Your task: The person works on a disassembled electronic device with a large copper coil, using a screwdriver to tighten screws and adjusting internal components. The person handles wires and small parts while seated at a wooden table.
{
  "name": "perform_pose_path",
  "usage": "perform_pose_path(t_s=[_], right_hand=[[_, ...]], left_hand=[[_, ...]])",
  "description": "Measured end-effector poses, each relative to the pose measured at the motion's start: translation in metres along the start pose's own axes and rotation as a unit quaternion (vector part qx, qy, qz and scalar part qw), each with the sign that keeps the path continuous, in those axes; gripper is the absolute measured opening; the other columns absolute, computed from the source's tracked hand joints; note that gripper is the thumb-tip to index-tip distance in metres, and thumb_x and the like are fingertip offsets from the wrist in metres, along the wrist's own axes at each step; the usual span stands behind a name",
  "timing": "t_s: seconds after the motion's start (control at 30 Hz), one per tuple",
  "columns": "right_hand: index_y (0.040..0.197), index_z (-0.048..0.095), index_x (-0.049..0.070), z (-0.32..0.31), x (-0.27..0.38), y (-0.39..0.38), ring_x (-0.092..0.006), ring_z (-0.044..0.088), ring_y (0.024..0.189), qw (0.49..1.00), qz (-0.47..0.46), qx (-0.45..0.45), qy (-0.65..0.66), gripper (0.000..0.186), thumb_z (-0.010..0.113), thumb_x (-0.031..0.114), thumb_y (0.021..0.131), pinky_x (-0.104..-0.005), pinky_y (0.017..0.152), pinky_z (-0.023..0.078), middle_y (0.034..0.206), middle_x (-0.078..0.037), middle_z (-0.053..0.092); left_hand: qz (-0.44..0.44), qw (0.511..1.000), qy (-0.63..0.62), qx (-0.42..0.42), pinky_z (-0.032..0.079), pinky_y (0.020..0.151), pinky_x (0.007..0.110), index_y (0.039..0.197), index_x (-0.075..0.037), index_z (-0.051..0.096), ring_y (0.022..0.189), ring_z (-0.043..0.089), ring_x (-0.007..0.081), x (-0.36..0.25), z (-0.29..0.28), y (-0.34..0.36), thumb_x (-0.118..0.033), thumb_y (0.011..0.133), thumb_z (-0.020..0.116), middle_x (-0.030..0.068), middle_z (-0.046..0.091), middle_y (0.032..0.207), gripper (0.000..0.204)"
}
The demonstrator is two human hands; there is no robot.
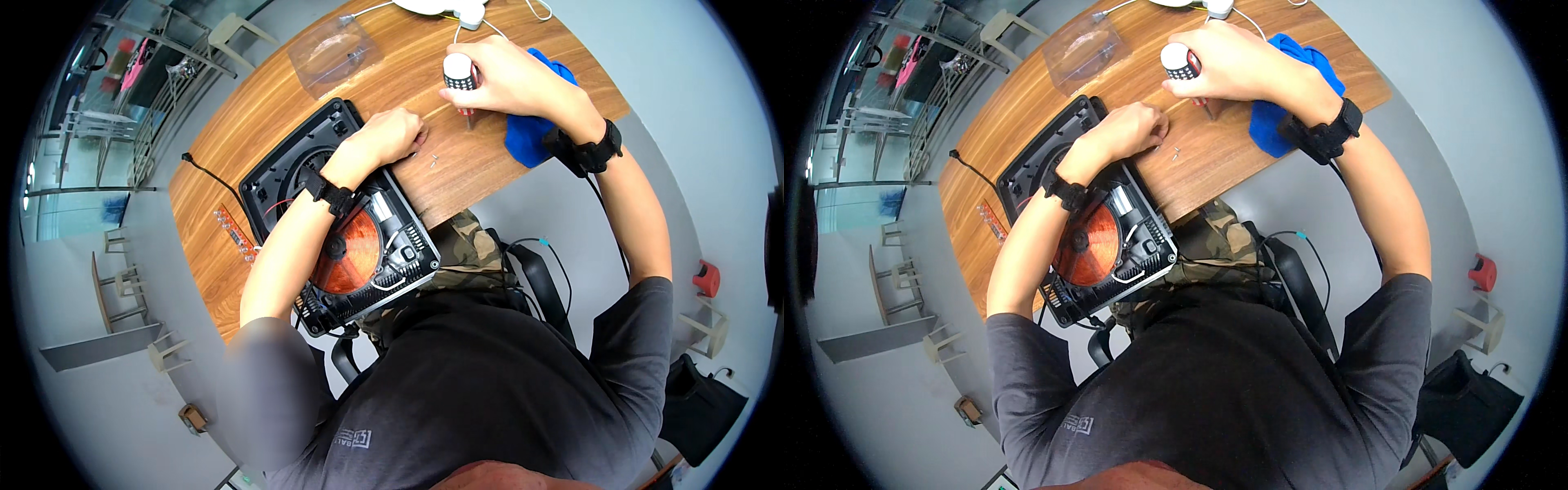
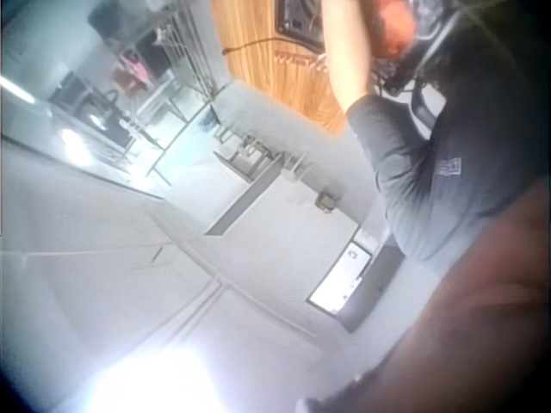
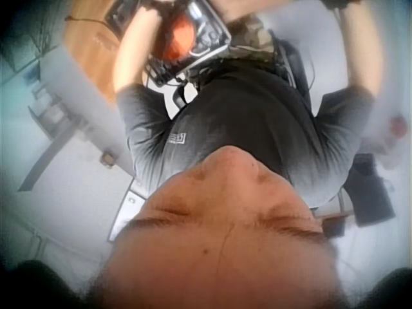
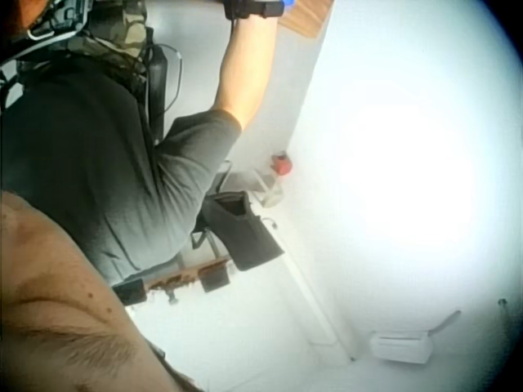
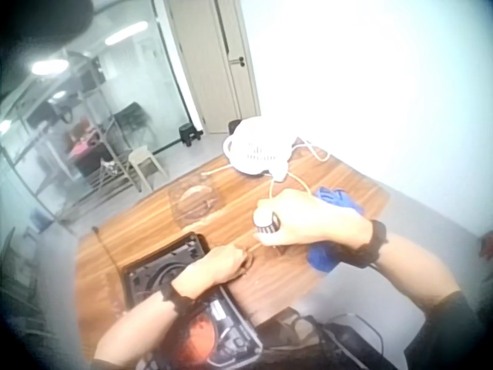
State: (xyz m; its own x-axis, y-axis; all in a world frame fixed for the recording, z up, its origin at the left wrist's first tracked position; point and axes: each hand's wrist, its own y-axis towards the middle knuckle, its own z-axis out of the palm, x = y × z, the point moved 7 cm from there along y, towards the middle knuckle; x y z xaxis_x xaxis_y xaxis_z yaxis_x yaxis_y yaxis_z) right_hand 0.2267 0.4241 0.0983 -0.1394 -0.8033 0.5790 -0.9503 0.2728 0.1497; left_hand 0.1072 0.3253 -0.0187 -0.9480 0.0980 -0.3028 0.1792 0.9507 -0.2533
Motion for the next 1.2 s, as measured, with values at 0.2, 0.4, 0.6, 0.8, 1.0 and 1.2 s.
perform_pose_path(t_s=[0.2,0.4,0.6,0.8,1.0,1.2], right_hand=[[0.092,0.071,0.003,-0.007,0.009,-0.004,-0.0285,0.074,0.069,0.998,-0.032,-0.039,-0.036,0.036,0.076,0.038,0.091,-0.0377,0.069,0.058,0.071,-0.013,0.073],[0.091,0.071,0.003,-0.01,0.014,-0.004,-0.0279,0.074,0.068,0.997,-0.037,-0.044,-0.049,0.036,0.076,0.039,0.091,-0.0379,0.069,0.058,0.069,-0.013,0.072],[0.095,0.064,0.003,-0.004,0.035,0.01,-0.0228,0.074,0.071,0.998,-0.053,-0.013,-0.041,0.031,0.077,0.03,0.095,-0.0344,0.067,0.058,0.075,-0.011,0.074],[0.094,0.063,0.004,0.002,0.08,0.029,-0.02,0.075,0.07,0.993,-0.115,0.003,-0.009,0.03,0.076,0.031,0.096,-0.0323,0.066,0.058,0.075,-0.009,0.074],[0.092,0.065,0.005,0.014,0.141,0.048,-0.0183,0.063,0.063,0.981,-0.195,-0.016,-0.003,0.035,0.081,0.036,0.09,-0.0317,0.058,0.049,0.073,-0.009,0.069],[0.099,0.068,0.003,0.031,0.191,0.068,-0.0233,0.065,0.066,0.968,-0.251,0.001,-0.026,0.039,0.082,0.038,0.089,-0.0346,0.063,0.052,0.077,-0.013,0.07]], left_hand=[[0.019,0.997,-0.03,-0.068,0.057,0.076,0.047,0.09,-0.003,0.07,0.086,0.071,0.0405,-0.004,-0.014,-0.005,-0.012,0.087,0.071,0.0185,0.074,0.088,0.009],[-0.017,0.981,-0.16,-0.113,0.057,0.077,0.035,0.101,-0.002,0.072,0.081,0.071,0.0182,0.01,-0.05,-0.036,-0.008,0.093,0.071,0.0087,0.072,0.083,0.011],[-0.067,0.935,-0.338,-0.083,0.058,0.084,0.027,0.113,0.003,0.075,0.087,0.071,0.0109,0.029,-0.044,-0.075,-0.009,0.098,0.071,0.006,0.077,0.096,0.019],[-0.123,0.877,-0.462,-0.055,0.057,0.08,0.022,0.119,0.002,0.072,0.096,0.073,0.0095,0.038,-0.033,-0.113,-0.013,0.096,0.078,0.0063,0.078,0.104,0.028],[-0.138,0.879,-0.448,-0.087,0.051,0.066,0.019,0.112,0.0,0.072,0.086,0.071,0.0056,0.052,-0.027,-0.144,-0.014,0.097,0.076,0.0045,0.079,0.097,0.02],[-0.165,0.902,-0.371,-0.147,0.052,0.064,0.024,0.102,0.003,0.069,0.074,0.068,0.0069,0.062,-0.027,-0.179,-0.008,0.097,0.068,0.0057,0.077,0.085,0.012]])
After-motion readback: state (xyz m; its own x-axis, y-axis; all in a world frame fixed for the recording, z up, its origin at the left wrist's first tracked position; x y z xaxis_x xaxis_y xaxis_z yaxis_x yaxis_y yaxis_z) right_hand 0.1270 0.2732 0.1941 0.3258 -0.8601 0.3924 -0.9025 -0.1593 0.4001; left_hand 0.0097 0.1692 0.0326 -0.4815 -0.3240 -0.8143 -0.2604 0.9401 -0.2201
